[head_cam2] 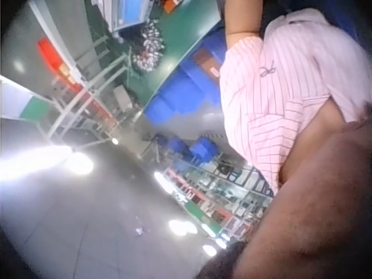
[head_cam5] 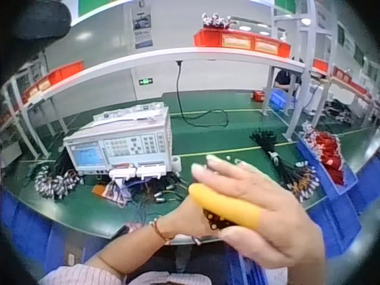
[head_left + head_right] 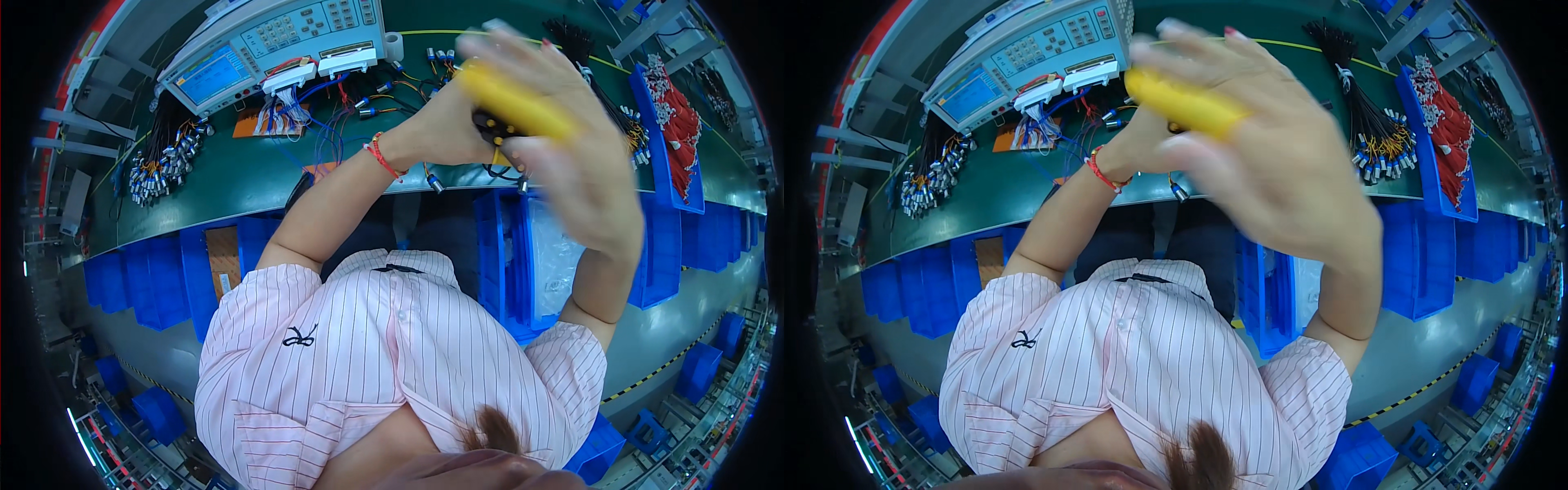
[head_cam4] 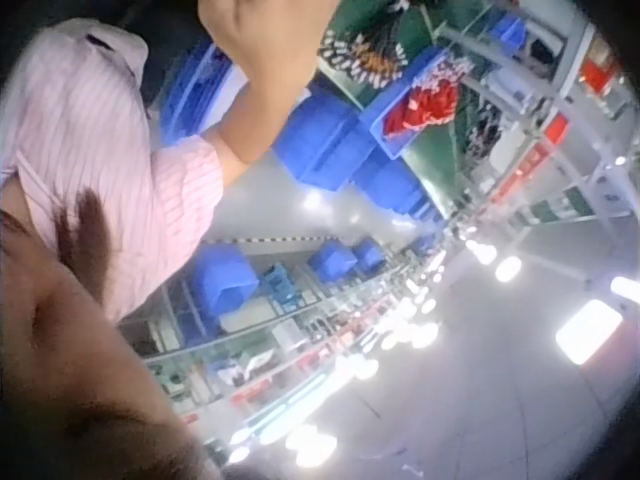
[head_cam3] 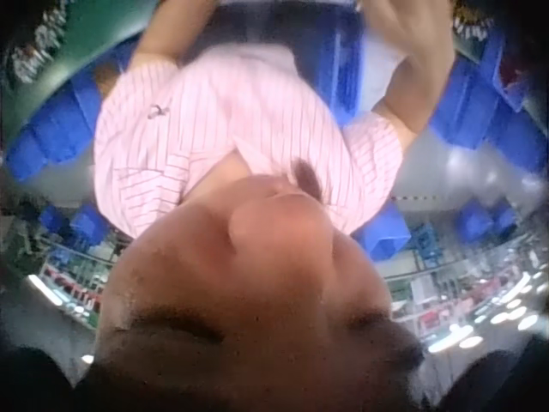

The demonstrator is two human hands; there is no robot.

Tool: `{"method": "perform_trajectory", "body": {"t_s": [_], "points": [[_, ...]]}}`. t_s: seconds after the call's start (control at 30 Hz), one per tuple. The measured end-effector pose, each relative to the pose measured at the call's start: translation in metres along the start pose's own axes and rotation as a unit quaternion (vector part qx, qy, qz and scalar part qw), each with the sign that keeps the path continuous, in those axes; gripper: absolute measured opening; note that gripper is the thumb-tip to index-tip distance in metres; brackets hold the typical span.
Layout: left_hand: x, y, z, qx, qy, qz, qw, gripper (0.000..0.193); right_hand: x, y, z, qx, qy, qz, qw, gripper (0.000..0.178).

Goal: Testing individual wires and then bundling them into a wire harness using tape and labels.

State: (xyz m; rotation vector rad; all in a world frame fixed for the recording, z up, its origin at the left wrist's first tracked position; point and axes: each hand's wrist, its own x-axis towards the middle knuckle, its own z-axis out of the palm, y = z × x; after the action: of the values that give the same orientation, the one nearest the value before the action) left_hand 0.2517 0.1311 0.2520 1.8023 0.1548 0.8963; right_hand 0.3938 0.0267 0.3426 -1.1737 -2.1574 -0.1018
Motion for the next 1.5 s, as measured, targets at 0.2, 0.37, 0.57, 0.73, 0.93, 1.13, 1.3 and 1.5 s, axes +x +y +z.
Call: {"method": "perform_trajectory", "body": {"t_s": [0.2, 0.37, 0.57, 0.73, 0.93, 1.13, 1.3, 1.5], "points": [[0.006, -0.002, 0.006, 0.01, -0.022, 0.13, 0.991, 0.052, 0.003, 0.009, 0.009, 0.141, 0.007, -0.005, 0.99, 0.051], [0.007, -0.003, 0.0, -0.066, -0.064, 0.018, 0.996, 0.055, -0.033, 0.044, 0.032, 0.246, 0.346, 0.035, 0.905, 0.09], [0.002, -0.006, 0.007, 0.065, 0.01, 0.092, 0.994, 0.044, -0.094, 0.048, 0.138, 0.297, 0.165, 0.221, 0.914, 0.063], [-0.015, -0.013, 0.011, 0.112, 0.026, 0.134, 0.984, 0.044, -0.099, 0.059, 0.177, 0.121, 0.166, 0.175, 0.963, 0.021], [-0.033, -0.038, 0.0, 0.207, -0.074, 0.012, 0.975, 0.035, -0.104, 0.063, 0.185, 0.004, 0.146, 0.153, 0.977, 0.025], [-0.08, -0.152, -0.021, 0.259, -0.053, 0.068, 0.962, 0.029, -0.099, 0.062, 0.168, 0.193, 0.155, 0.14, 0.959, 0.024], [-0.036, -0.052, 0.003, 0.508, -0.136, -0.034, 0.85, 0.025, -0.083, 0.086, 0.156, 0.178, 0.137, 0.102, 0.969, 0.036], [-0.024, -0.062, 0.005, 0.178, 0.058, -0.031, 0.982, 0.021, -0.066, 0.084, 0.152, 0.23, 0.149, 0.143, 0.951, 0.043]]}}
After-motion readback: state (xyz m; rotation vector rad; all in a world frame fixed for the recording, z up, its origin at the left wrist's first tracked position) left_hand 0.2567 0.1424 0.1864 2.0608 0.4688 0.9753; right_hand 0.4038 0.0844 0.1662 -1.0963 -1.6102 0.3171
